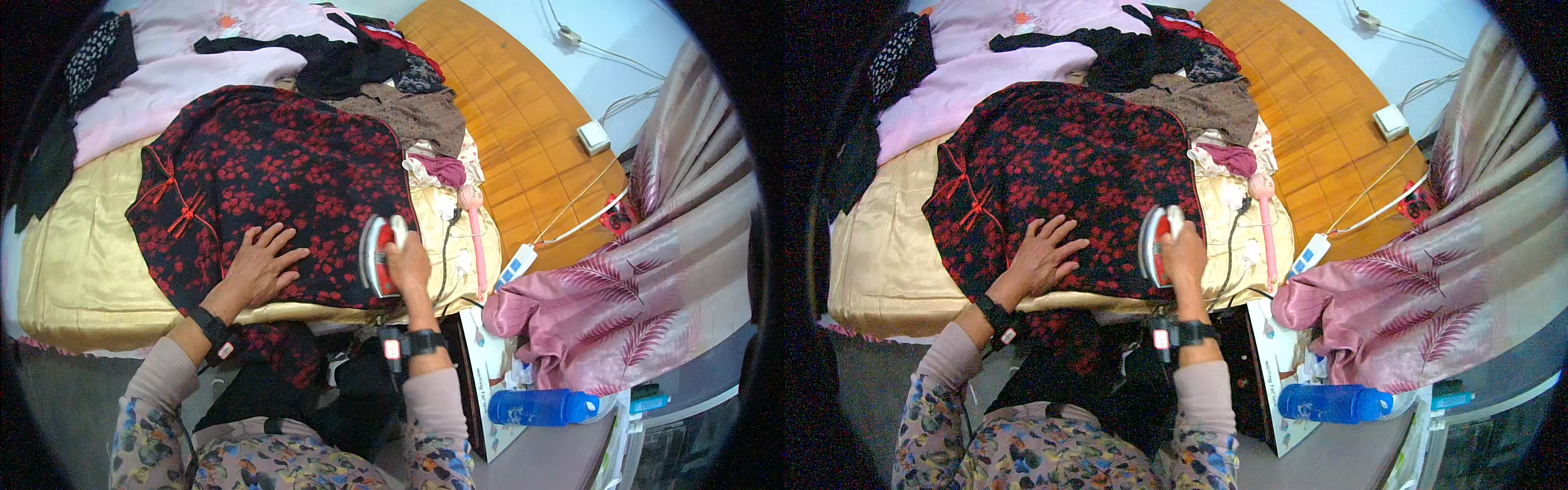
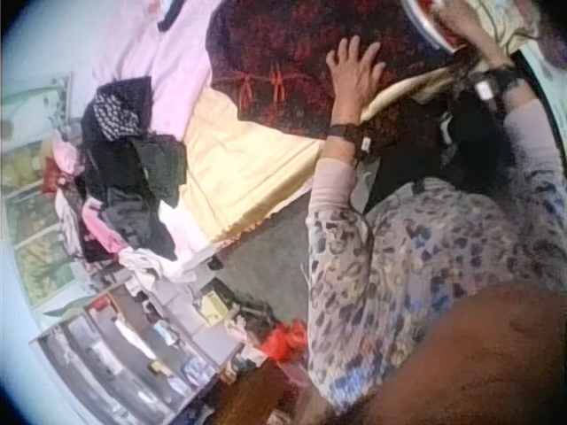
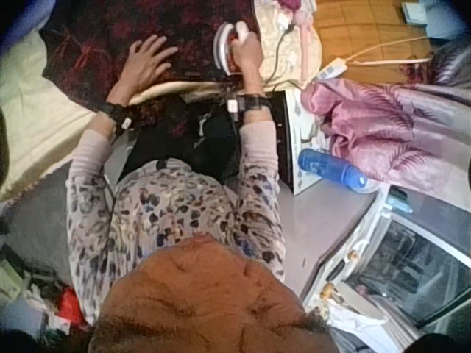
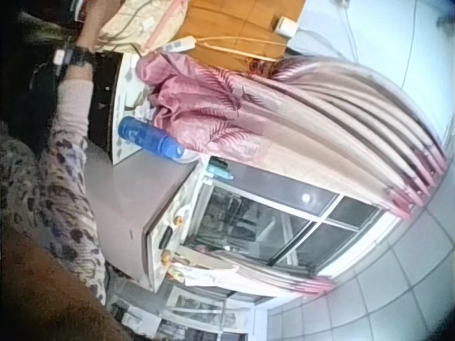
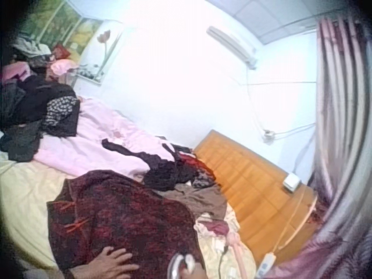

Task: The person irons a pair of black pants on a bed, then switches to a black floral top. They smooth and reposition each garment while using a handheld iron, then set the iron aside and fold the pants before continuing with the top.

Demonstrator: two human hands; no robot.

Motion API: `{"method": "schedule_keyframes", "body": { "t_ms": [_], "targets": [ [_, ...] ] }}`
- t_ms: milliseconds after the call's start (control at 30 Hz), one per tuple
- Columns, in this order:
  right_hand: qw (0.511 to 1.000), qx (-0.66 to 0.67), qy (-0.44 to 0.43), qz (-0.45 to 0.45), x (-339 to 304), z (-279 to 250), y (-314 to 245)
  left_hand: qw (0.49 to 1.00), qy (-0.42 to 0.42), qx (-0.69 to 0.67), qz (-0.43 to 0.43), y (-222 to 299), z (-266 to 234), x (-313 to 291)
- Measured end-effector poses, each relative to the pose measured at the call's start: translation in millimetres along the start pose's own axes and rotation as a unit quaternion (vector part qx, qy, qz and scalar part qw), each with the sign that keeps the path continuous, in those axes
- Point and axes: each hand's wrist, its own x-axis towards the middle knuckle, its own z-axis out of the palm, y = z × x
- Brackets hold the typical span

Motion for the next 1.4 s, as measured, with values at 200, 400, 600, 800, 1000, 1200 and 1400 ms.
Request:
{"method": "schedule_keyframes", "body": {
  "t_ms": [200,400,600,800,1000,1200,1400],
  "targets": [
    [0.998,-0.044,0.007,-0.039,15,10,-15,1.0,-0.019,0.017,-0.003,0,-2,0],
    [0.999,-0.04,0.006,-0.014,28,10,-7,0.999,-0.024,0.029,-0.002,0,-1,1],
    [0.998,-0.064,-0.01,-0.011,41,8,-8,1.0,-0.009,0.027,0.0,1,-3,0],
    [0.997,-0.071,0.005,0.004,50,5,3,1.0,-0.017,0.016,-0.003,0,-4,0],
    [0.993,-0.105,0.005,0.054,64,-2,31,0.999,-0.022,0.023,-0.006,1,-4,1],
    [0.991,-0.106,0.0,0.081,82,-3,46,0.999,-0.037,0.021,-0.01,1,-4,3],
    [0.992,-0.108,0.016,0.056,94,2,53,1.0,-0.016,0.022,-0.002,2,-6,2]
  ]
}}
